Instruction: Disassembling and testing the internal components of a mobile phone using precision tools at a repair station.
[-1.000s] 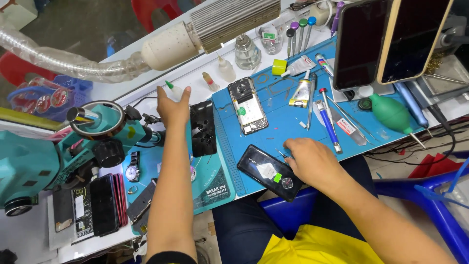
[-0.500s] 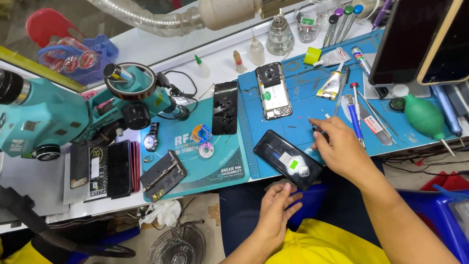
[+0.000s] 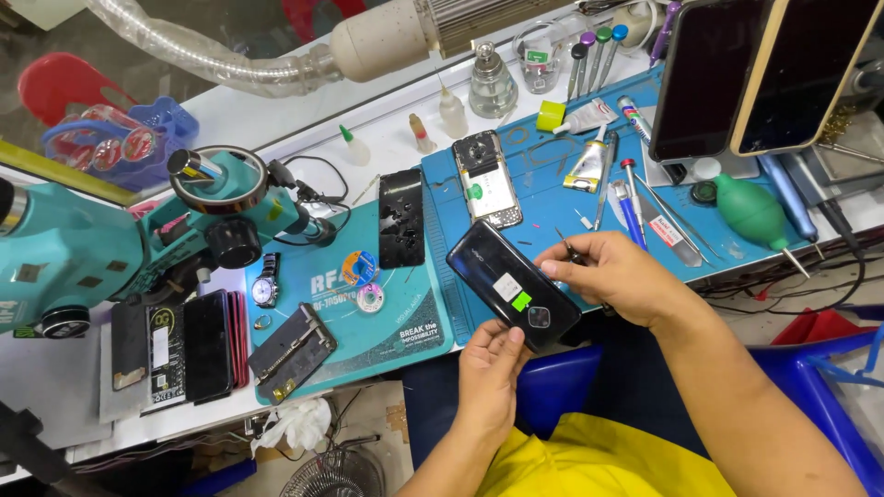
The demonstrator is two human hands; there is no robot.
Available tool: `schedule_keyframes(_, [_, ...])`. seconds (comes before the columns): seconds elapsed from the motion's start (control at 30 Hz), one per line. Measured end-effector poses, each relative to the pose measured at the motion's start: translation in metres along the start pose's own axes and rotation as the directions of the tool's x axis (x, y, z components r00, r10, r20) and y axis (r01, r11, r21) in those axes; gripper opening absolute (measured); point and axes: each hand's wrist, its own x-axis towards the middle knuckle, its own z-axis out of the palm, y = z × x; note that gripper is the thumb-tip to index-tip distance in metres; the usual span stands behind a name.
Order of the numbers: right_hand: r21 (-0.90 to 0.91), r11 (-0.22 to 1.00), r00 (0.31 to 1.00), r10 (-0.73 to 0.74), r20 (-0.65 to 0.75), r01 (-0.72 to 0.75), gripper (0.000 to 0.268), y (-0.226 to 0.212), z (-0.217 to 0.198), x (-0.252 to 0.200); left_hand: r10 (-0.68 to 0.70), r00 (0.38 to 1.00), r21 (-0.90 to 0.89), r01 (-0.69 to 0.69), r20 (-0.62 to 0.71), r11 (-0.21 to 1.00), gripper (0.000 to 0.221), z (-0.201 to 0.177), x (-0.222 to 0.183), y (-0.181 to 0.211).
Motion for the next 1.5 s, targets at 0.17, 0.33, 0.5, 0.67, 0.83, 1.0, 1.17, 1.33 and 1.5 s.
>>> schedule_keyframes(0.17, [0.003, 0.999, 0.998, -0.033, 0.046, 0.033, 0.016, -0.007, 0.015, 0.014, 0.131, 0.977, 0.192, -0.162, 0.167, 0.968, 0.037, 0.005, 0.024, 0.036])
schedule_keyframes(0.33, [0.152, 0.969, 0.979, -0.201, 0.04, 0.193, 0.012, -0.001, 0.034, 0.026, 0.291, 0.907, 0.156, -0.349, 0.306, 0.924, 0.11, 0.021, 0.036, 0.076])
schedule_keyframes(0.5, [0.346, 0.93, 0.971, -0.184, 0.154, 0.121, 0.008, -0.002, 0.047, 0.031, 0.25, 0.89, 0.042, -0.286, 0.382, 0.957, 0.118, 0.018, 0.05, 0.08])
schedule_keyframes(0.67, [0.362, 0.925, 0.967, -0.185, 0.173, 0.112, 0.009, 0.002, 0.054, 0.035, 0.245, 0.893, -0.015, -0.259, 0.378, 0.966, 0.111, 0.019, 0.047, 0.084])
schedule_keyframes(0.83, [0.317, 0.937, 0.964, -0.208, 0.164, 0.149, 0.011, -0.007, 0.058, 0.031, 0.212, 0.899, -0.056, -0.207, 0.382, 0.977, 0.105, 0.018, 0.044, 0.085])
schedule_keyframes(1.0, [-0.051, 0.963, 0.962, -0.259, 0.086, 0.264, 0.009, -0.031, 0.063, 0.018, 0.22, 0.926, -0.049, -0.215, 0.306, 0.975, 0.064, 0.017, 0.043, 0.094])
schedule_keyframes(1.17, [-0.371, 0.65, 0.74, -0.643, 0.195, 0.663, 0.012, -0.039, 0.065, 0.003, 0.318, 0.863, -0.046, -0.326, 0.392, 0.944, 0.101, 0.012, 0.033, 0.123])
schedule_keyframes(1.33, [-0.547, 0.339, 0.523, -0.822, 0.224, 0.766, 0.012, -0.024, 0.065, 0.008, 0.387, 0.794, -0.045, -0.417, 0.469, 0.908, 0.11, 0.004, 0.019, 0.145])
schedule_keyframes(1.5, [-0.637, 0.083, 0.29, -0.929, 0.229, 0.767, 0.019, -0.023, 0.069, 0.012, 0.683, 0.547, 0.2, -0.829, 0.485, 0.522, 0.12, -0.01, 0.023, 0.157])
